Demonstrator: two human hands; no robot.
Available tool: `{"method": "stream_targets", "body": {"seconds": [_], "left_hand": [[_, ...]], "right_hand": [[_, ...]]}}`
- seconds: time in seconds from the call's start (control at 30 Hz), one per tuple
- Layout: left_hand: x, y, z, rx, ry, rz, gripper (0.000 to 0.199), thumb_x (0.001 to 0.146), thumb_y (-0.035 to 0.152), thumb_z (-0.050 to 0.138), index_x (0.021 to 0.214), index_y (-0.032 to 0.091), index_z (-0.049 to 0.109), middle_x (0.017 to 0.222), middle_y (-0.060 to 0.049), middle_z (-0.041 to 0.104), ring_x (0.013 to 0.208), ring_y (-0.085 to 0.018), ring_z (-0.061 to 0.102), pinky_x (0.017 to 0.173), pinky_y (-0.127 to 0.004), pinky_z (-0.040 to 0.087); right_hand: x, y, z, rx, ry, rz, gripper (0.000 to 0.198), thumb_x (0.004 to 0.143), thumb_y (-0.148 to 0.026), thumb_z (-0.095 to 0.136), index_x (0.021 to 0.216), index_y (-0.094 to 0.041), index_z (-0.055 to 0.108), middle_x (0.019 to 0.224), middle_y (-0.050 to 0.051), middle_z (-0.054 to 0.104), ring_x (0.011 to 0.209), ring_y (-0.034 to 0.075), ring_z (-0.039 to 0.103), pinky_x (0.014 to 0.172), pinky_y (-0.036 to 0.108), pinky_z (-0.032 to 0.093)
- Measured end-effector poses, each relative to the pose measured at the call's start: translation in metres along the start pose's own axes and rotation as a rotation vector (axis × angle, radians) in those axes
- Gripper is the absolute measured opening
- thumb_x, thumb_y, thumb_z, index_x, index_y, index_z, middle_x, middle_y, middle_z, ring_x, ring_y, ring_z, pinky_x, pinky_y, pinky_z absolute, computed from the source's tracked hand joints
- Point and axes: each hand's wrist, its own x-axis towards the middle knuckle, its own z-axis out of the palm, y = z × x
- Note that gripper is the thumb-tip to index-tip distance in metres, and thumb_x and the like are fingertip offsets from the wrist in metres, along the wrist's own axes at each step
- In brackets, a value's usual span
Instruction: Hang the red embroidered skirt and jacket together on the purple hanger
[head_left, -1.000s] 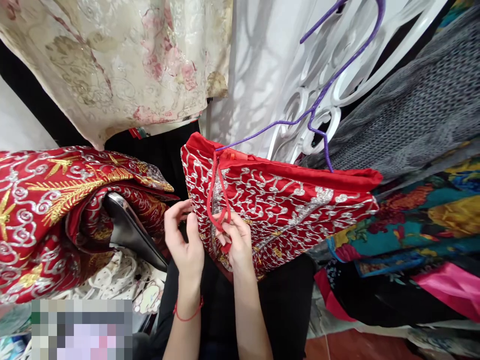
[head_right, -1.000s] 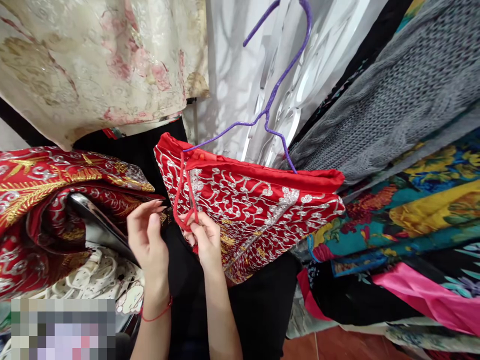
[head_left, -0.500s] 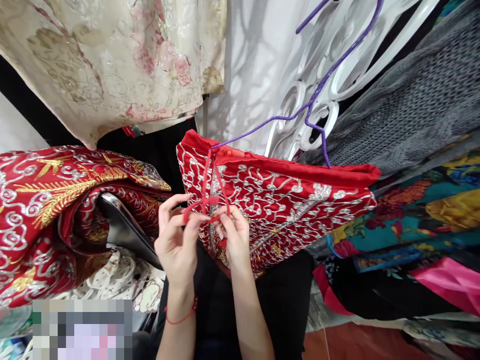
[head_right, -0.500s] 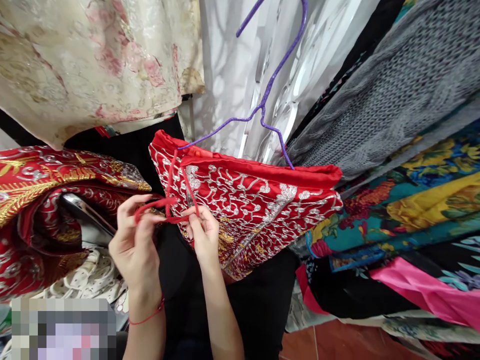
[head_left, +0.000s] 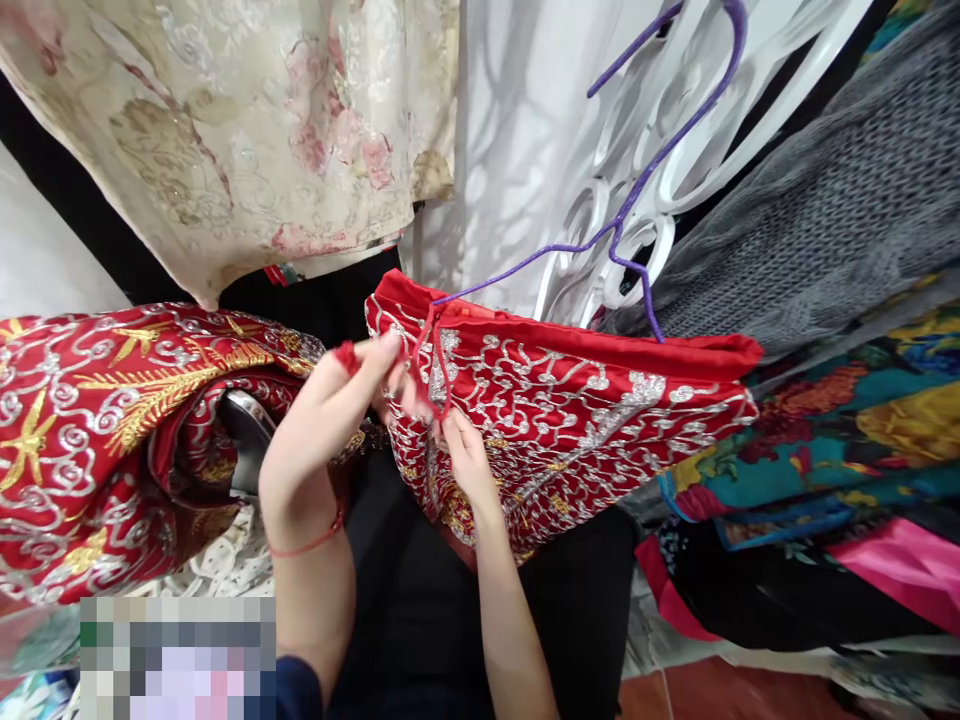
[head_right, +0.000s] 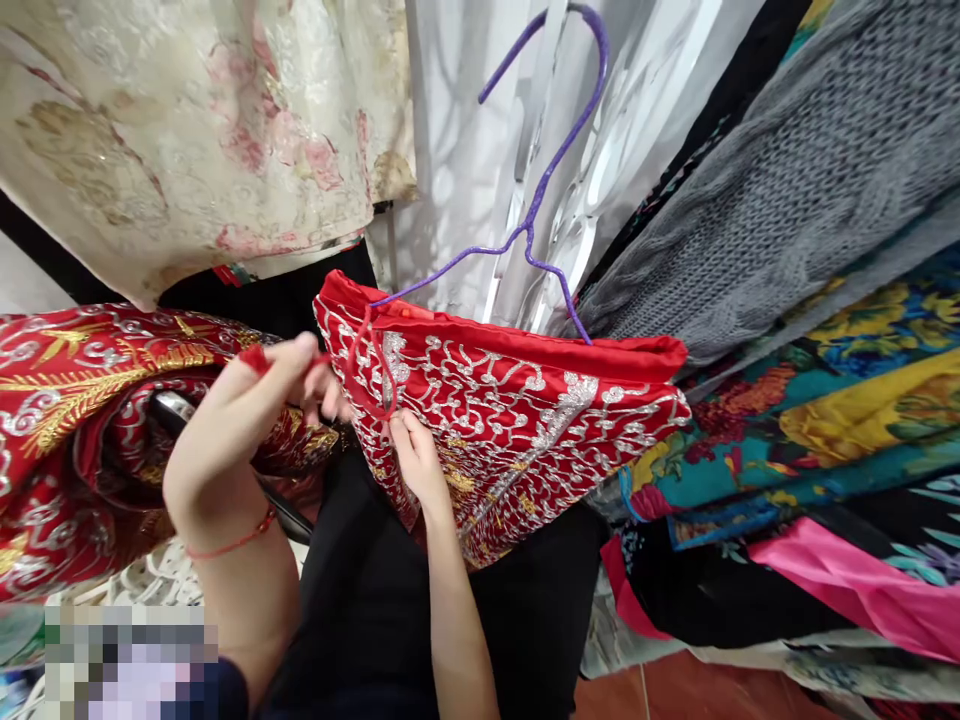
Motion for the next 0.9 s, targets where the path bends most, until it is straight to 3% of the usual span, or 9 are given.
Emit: {"method": "stream_targets", "body": {"seconds": [0.17,0.27,0.33,0.4,0.47,0.53,0.6,0.77,0.9], "left_hand": [[0.077,0.041,0.013,-0.259,0.093,0.511,0.039,0.085,0.055,0.069,0.072,0.02,0.057,0.083,-0.001,0.065,0.092,-0.015,0.071,0.062,-0.022,0.057],[0.078,0.056,0.014,-0.335,0.194,0.796,0.026,0.092,0.039,0.066,0.075,0.02,0.061,0.081,0.001,0.062,0.098,-0.012,0.068,0.078,-0.025,0.057],[0.059,0.054,0.007,-0.301,0.143,0.87,0.026,0.097,0.038,0.061,0.077,0.022,0.067,0.087,0.0,0.067,0.093,-0.012,0.068,0.083,-0.029,0.056],[0.035,0.041,-0.004,-0.146,-0.188,0.721,0.028,0.093,0.046,0.065,0.076,0.025,0.072,0.091,-0.003,0.071,0.087,-0.018,0.07,0.088,-0.037,0.058],[0.017,0.019,-0.015,-0.014,-0.745,0.468,0.032,0.079,0.056,0.077,0.087,0.025,0.078,0.089,-0.008,0.076,0.083,-0.025,0.073,0.081,-0.039,0.06],[0.008,-0.008,-0.021,0.028,-0.982,0.242,0.044,0.069,0.058,0.083,0.096,0.023,0.08,0.089,-0.011,0.078,0.082,-0.027,0.074,0.077,-0.036,0.061],[0.007,-0.035,-0.019,0.068,-0.824,0.118,0.038,0.078,0.056,0.077,0.091,0.021,0.079,0.084,-0.01,0.077,0.077,-0.023,0.073,0.073,-0.032,0.059],[0.025,-0.069,0.003,0.166,0.161,0.178,0.028,0.093,0.045,0.061,0.086,0.018,0.067,0.083,-0.004,0.071,0.075,-0.014,0.064,0.071,-0.025,0.052],[0.039,-0.066,0.018,0.145,0.285,0.313,0.026,0.093,0.041,0.061,0.105,0.018,0.066,0.108,-0.008,0.073,0.094,-0.017,0.067,0.086,-0.028,0.053]], "right_hand": [[0.008,0.018,0.023,-0.434,0.096,-0.046,0.038,0.102,-0.049,0.036,0.08,-0.023,0.052,0.068,-0.001,0.053,0.062,0.014,0.049,0.065,0.026,0.042],[0.009,0.024,0.028,-0.767,0.107,0.032,0.034,0.102,-0.038,0.038,0.084,-0.022,0.062,0.078,0.004,0.067,0.067,0.017,0.061,0.07,0.027,0.045],[0.007,0.021,0.024,-0.866,0.129,0.044,0.03,0.1,-0.033,0.043,0.087,-0.021,0.067,0.084,0.007,0.073,0.074,0.02,0.067,0.074,0.029,0.048],[0.005,0.009,0.017,-0.844,0.14,-0.026,0.026,0.099,-0.03,0.046,0.094,-0.021,0.071,0.094,0.009,0.076,0.085,0.023,0.071,0.082,0.032,0.051],[0.006,-0.011,0.007,-0.724,0.159,-0.116,0.027,0.099,-0.029,0.047,0.101,-0.021,0.072,0.103,0.009,0.076,0.095,0.023,0.071,0.088,0.034,0.052],[0.011,-0.035,-0.001,-0.558,0.196,-0.17,0.029,0.101,-0.03,0.044,0.105,-0.021,0.071,0.106,0.008,0.076,0.098,0.021,0.071,0.091,0.034,0.053],[0.02,-0.06,-0.006,-0.401,0.215,-0.198,0.032,0.103,-0.035,0.042,0.104,-0.021,0.071,0.103,0.006,0.077,0.095,0.019,0.072,0.09,0.033,0.054],[0.049,-0.102,0.006,-0.238,0.162,-0.248,0.026,0.097,-0.045,0.056,0.098,-0.022,0.069,0.094,0.002,0.076,0.086,0.016,0.071,0.083,0.03,0.055],[0.061,-0.12,0.021,-0.403,0.255,-0.37,0.02,0.098,-0.037,0.057,0.09,-0.022,0.067,0.085,0.001,0.072,0.074,0.014,0.066,0.074,0.029,0.055]]}}
